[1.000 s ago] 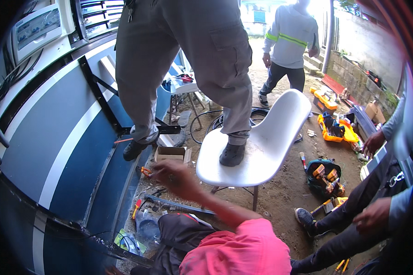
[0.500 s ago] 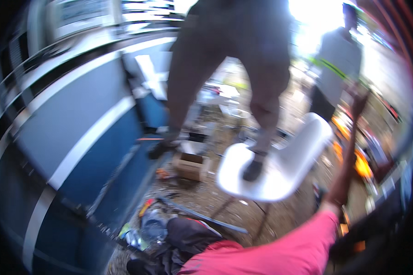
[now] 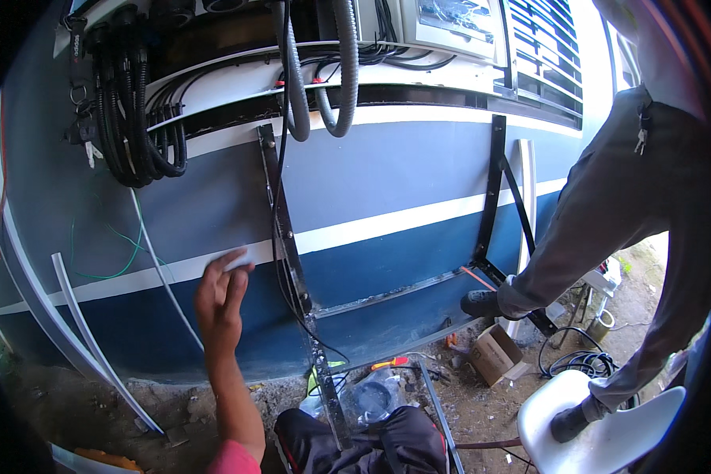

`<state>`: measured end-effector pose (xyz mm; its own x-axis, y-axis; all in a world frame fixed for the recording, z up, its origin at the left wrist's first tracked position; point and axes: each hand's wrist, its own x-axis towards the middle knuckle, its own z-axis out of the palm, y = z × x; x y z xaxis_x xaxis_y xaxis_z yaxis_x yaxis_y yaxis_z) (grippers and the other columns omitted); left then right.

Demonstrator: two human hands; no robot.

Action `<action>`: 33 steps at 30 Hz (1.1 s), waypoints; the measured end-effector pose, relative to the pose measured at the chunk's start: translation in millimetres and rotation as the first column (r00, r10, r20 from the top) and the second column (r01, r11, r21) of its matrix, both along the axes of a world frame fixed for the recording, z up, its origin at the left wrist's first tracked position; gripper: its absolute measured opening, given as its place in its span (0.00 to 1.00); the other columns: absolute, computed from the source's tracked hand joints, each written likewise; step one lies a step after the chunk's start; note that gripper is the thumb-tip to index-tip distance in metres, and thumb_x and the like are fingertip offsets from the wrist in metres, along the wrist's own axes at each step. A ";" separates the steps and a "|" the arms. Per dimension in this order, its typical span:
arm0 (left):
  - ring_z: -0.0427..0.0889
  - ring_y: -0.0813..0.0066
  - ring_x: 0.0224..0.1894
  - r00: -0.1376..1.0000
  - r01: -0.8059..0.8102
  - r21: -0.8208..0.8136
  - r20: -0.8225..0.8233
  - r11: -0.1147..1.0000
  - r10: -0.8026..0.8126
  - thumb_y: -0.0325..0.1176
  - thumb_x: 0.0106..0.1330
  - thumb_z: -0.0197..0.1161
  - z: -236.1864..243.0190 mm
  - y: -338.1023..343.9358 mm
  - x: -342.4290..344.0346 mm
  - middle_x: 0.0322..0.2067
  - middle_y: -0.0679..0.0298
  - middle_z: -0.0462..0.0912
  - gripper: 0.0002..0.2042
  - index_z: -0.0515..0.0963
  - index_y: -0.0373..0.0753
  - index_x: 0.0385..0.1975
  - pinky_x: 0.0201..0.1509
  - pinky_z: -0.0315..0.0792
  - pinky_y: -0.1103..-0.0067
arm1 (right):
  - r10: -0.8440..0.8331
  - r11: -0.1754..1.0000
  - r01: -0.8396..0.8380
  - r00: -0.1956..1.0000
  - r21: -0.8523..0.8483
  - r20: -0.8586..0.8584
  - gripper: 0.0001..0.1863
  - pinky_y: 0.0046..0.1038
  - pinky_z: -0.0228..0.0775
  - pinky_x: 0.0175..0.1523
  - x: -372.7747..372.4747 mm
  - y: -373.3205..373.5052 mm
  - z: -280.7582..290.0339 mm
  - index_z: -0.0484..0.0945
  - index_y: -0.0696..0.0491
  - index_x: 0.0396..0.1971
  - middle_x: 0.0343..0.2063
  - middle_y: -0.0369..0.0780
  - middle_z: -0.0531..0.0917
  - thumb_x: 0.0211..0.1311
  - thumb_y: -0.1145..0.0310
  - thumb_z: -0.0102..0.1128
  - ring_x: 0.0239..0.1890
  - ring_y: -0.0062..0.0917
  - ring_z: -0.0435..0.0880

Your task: The person uses a cordless drill to secure a metal frame to a wall-mounted electrical panel. They then route a flexible conduit and a white wire through the frame, feed the wire into the panel, and connect it to the internal circuitry.

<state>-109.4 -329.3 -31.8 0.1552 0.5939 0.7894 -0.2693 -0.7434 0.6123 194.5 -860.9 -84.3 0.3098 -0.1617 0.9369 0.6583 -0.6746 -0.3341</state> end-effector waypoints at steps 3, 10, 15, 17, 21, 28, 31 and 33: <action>0.85 0.63 0.61 0.999 -0.031 0.164 0.047 0.986 0.023 0.34 0.77 0.69 57.4 4.1 27.8 0.60 0.53 0.84 0.20 0.78 0.34 0.64 0.64 0.78 0.68 | 0.254 0.967 -0.255 0.961 0.001 -0.113 0.26 0.35 0.74 0.32 -35.4 79.7 12.1 0.79 0.65 0.57 0.34 0.45 0.86 0.82 0.54 0.54 0.29 0.33 0.83; 0.87 0.56 0.57 0.996 -0.088 0.384 0.054 0.919 0.072 0.41 0.74 0.72 156.4 28.0 82.4 0.59 0.47 0.83 0.26 0.77 0.30 0.63 0.57 0.84 0.63 | 0.757 0.653 -0.752 0.642 0.093 -0.124 0.26 0.30 0.71 0.35 -80.7 150.4 67.6 0.82 0.63 0.57 0.35 0.42 0.86 0.81 0.52 0.56 0.31 0.26 0.81; 0.89 0.58 0.54 0.990 -0.142 0.408 0.083 0.902 0.118 0.41 0.75 0.71 200.4 41.0 109.3 0.58 0.45 0.82 0.26 0.76 0.27 0.62 0.52 0.87 0.69 | 0.893 0.435 -0.896 0.419 0.082 -0.162 0.26 0.27 0.69 0.37 -93.9 200.4 102.4 0.84 0.62 0.56 0.35 0.39 0.85 0.80 0.51 0.57 0.32 0.22 0.80; 0.90 0.59 0.51 0.990 -0.132 0.420 0.095 0.898 0.101 0.41 0.76 0.70 211.8 42.2 114.4 0.57 0.46 0.83 0.25 0.75 0.27 0.63 0.52 0.87 0.70 | 0.936 0.221 -0.953 0.147 0.209 -0.321 0.26 0.26 0.69 0.38 -85.0 232.4 117.5 0.85 0.62 0.56 0.36 0.39 0.85 0.80 0.51 0.58 0.33 0.20 0.79; 0.89 0.72 0.47 0.996 -0.085 0.368 0.018 0.926 0.084 0.37 0.77 0.69 225.6 39.3 110.5 0.47 0.55 0.88 0.24 0.75 0.28 0.65 0.48 0.83 0.78 | 0.930 -0.104 -0.941 -0.207 0.321 -0.304 0.24 0.21 0.70 0.34 -70.3 320.6 141.8 0.83 0.59 0.61 0.35 0.37 0.86 0.83 0.55 0.58 0.31 0.15 0.79; 0.92 0.69 0.42 0.982 -0.164 0.439 -0.015 0.883 0.189 0.36 0.77 0.68 226.4 25.6 110.3 0.43 0.56 0.90 0.18 0.80 0.30 0.58 0.47 0.87 0.75 | 0.909 -0.292 -0.886 -0.375 0.361 -0.183 0.22 0.21 0.73 0.36 -65.5 402.0 167.1 0.82 0.58 0.62 0.39 0.37 0.88 0.84 0.55 0.57 0.33 0.15 0.81; 0.91 0.73 0.40 0.991 -0.041 0.328 -0.105 0.944 0.080 0.35 0.79 0.65 226.7 18.0 104.1 0.41 0.59 0.89 0.14 0.83 0.32 0.54 0.43 0.85 0.78 | 0.935 -0.244 -0.912 -0.312 0.331 -0.168 0.22 0.18 0.69 0.34 -62.6 412.7 175.3 0.82 0.57 0.63 0.39 0.36 0.88 0.85 0.56 0.55 0.31 0.13 0.77; 0.89 0.77 0.40 0.989 0.096 0.209 -0.134 0.973 -0.069 0.36 0.79 0.65 222.9 10.4 98.9 0.38 0.64 0.88 0.12 0.84 0.36 0.53 0.45 0.81 0.80 | 0.945 -0.228 -0.914 -0.291 0.335 -0.150 0.22 0.17 0.67 0.32 -60.4 418.7 181.0 0.82 0.57 0.63 0.39 0.36 0.88 0.86 0.56 0.54 0.29 0.12 0.74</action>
